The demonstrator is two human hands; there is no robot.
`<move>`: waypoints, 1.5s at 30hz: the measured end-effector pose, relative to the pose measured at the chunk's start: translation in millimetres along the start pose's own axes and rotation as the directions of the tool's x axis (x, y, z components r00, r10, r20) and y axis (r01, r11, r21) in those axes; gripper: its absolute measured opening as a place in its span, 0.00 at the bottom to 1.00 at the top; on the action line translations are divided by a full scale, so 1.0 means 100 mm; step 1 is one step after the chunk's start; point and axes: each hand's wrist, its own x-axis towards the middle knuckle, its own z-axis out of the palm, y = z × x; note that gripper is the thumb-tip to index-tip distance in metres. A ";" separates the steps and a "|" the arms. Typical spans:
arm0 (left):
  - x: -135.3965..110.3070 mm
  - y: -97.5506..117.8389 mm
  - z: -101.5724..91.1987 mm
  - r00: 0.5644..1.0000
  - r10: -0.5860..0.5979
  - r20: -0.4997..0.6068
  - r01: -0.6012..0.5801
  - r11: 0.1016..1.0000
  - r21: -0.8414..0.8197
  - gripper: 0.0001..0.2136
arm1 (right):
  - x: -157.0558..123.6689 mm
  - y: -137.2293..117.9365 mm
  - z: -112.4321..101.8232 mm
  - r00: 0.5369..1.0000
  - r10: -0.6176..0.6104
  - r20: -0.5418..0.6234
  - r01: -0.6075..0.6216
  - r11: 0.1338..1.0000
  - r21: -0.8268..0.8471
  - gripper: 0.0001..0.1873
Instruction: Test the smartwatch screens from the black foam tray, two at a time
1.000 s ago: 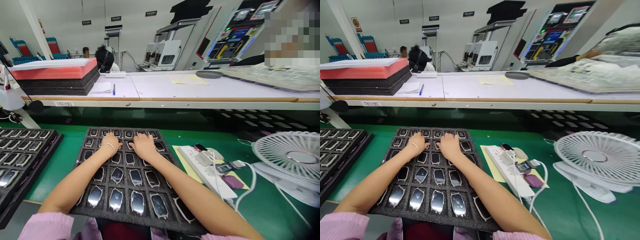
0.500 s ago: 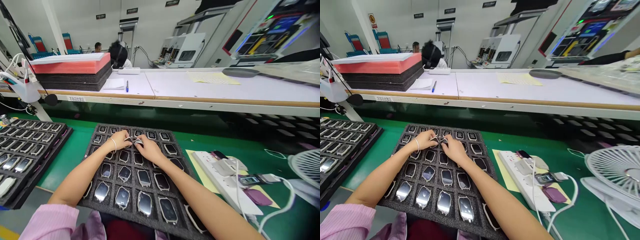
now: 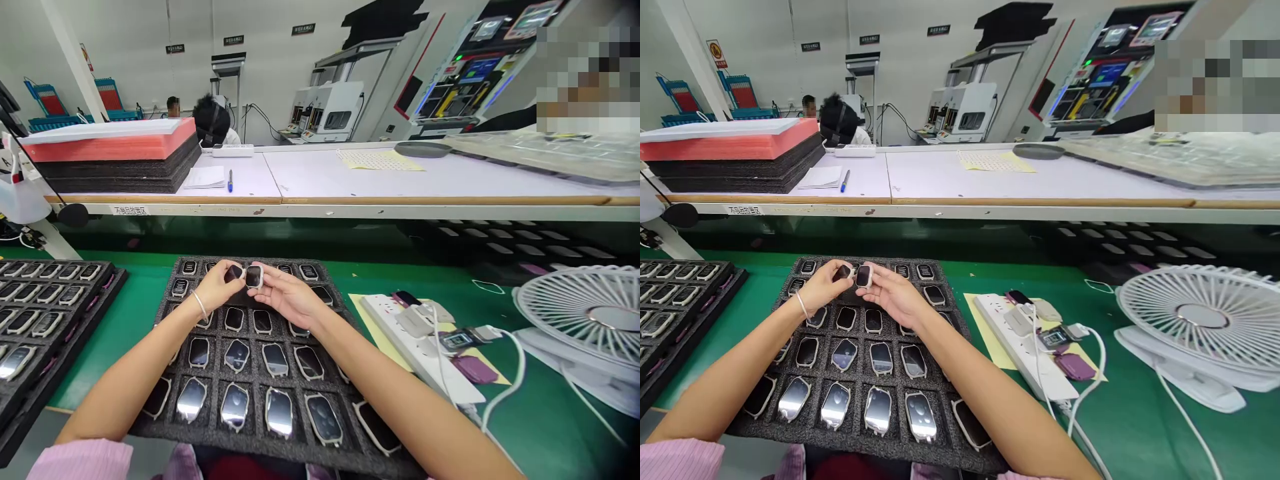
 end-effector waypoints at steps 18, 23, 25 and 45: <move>-0.16 -0.28 0.06 0.993 0.108 -0.044 -0.094 0.967 0.235 0.14 | -0.02 0.24 -0.03 0.987 0.035 0.159 -0.027 0.998 -0.055 0.29; -0.17 -0.27 0.07 0.994 0.100 -0.041 -0.087 0.968 0.235 0.13 | -0.03 0.24 -0.04 0.984 0.007 0.177 0.000 0.999 -0.037 0.27; -0.19 -0.27 0.07 0.993 0.102 -0.057 -0.087 0.970 0.225 0.14 | -0.04 0.23 -0.03 0.982 -0.015 0.190 0.020 1.000 -0.024 0.27; -0.28 -0.25 0.10 0.988 0.125 -0.096 -0.107 0.978 0.177 0.15 | -0.08 0.22 -0.04 0.967 0.012 0.256 -0.013 1.000 0.002 0.30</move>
